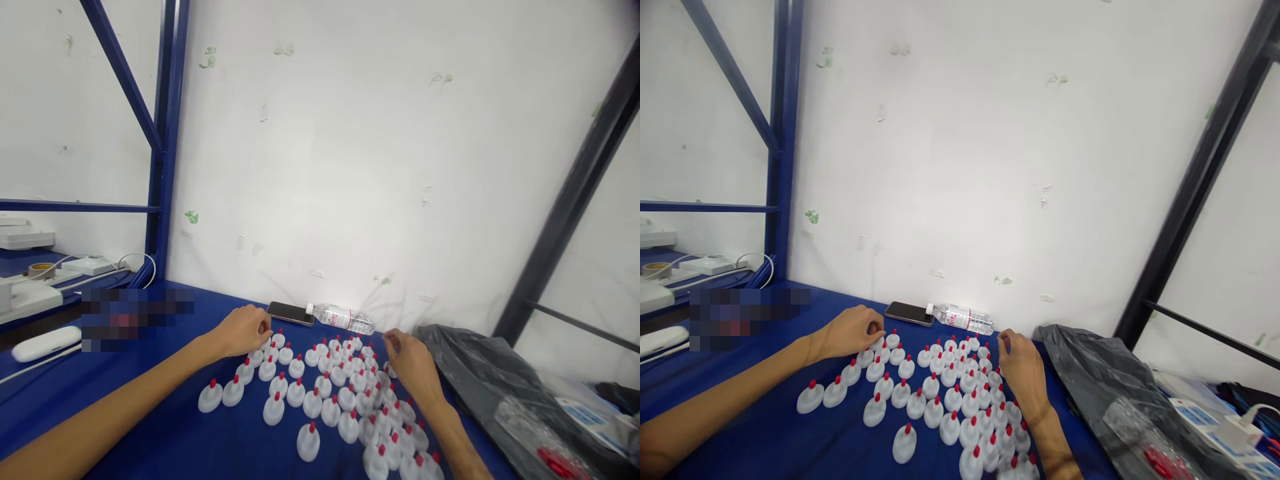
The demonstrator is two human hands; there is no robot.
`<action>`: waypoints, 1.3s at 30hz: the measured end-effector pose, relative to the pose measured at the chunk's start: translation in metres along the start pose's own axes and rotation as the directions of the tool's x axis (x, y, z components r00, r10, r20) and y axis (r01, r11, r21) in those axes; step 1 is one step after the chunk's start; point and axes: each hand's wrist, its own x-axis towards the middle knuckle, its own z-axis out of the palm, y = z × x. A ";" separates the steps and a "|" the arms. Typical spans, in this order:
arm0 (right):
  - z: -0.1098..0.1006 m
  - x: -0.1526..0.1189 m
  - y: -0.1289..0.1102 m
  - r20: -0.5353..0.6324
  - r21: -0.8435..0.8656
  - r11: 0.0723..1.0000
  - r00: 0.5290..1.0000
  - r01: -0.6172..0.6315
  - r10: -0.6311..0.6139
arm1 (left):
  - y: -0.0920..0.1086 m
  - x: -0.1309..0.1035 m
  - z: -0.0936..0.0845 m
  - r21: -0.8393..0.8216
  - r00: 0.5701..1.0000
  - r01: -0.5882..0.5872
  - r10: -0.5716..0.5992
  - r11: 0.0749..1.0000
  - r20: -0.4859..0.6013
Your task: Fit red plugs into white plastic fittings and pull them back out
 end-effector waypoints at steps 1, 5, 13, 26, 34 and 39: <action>-0.001 0.001 -0.002 0.004 0.017 1.000 1.000 0.000 0.000 | 0.001 0.000 -0.001 -0.009 0.999 -0.021 0.020 1.000 -0.045; -0.003 0.007 -0.011 0.018 0.110 0.994 1.000 0.014 -0.016 | 0.015 -0.005 -0.001 -0.048 0.943 -0.214 0.194 0.976 -0.272; -0.029 0.002 -0.062 0.062 0.344 0.895 0.945 0.283 -0.322 | 0.056 -0.028 0.018 0.159 0.612 -0.654 0.640 0.740 -0.465; -0.020 -0.021 -0.105 0.060 0.407 0.791 0.851 0.456 -0.522 | 0.071 -0.036 0.015 0.270 0.481 -0.700 0.716 0.661 -0.505; -0.033 -0.016 -0.111 0.003 0.384 0.769 0.833 0.510 -0.554 | 0.070 -0.035 0.014 0.300 0.656 -0.596 0.667 0.745 -0.352; -0.040 -0.011 -0.117 0.021 0.332 0.751 0.791 0.571 -0.611 | 0.081 -0.038 0.013 0.208 0.784 -0.533 0.571 0.820 -0.243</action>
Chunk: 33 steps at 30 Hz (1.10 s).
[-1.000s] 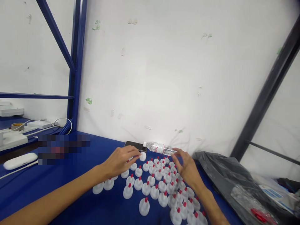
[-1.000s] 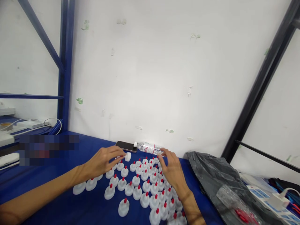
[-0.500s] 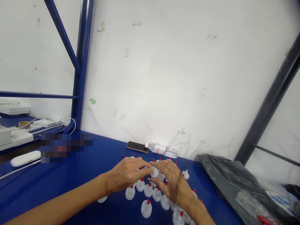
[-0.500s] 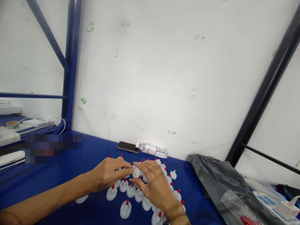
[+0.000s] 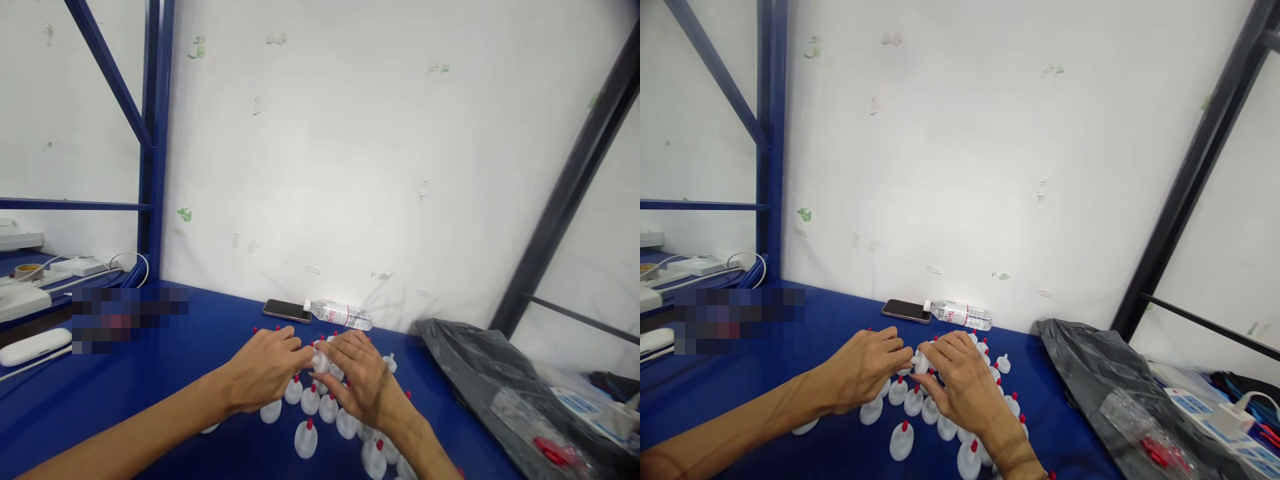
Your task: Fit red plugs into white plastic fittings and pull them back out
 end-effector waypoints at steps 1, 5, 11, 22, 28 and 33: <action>0.000 0.001 0.000 0.012 -0.009 1.000 1.000 0.000 0.000 | 0.003 0.001 0.000 -0.025 0.999 0.039 -0.039 0.999 0.021; -0.002 -0.004 0.017 -0.026 -0.071 0.997 0.999 0.039 -0.041 | -0.002 0.004 -0.003 -0.115 0.960 0.272 -0.262 0.955 0.096; -0.033 -0.035 0.085 -0.238 -0.241 0.915 0.934 -0.323 0.267 | -0.076 -0.001 -0.017 -0.051 0.789 0.605 -0.590 0.794 0.171; -0.021 -0.058 0.118 -0.146 -0.356 0.666 0.743 -0.656 0.653 | -0.101 -0.019 0.012 0.117 0.647 0.662 -0.644 0.740 0.408; -0.028 -0.068 0.130 -0.095 -0.424 0.533 0.622 -0.732 0.778 | -0.107 -0.017 0.004 0.121 0.608 0.681 -0.650 0.722 0.457; -0.034 -0.070 0.130 -0.032 -0.458 0.452 0.523 -0.765 0.852 | -0.106 -0.018 0.004 0.140 0.588 0.672 -0.639 0.727 0.497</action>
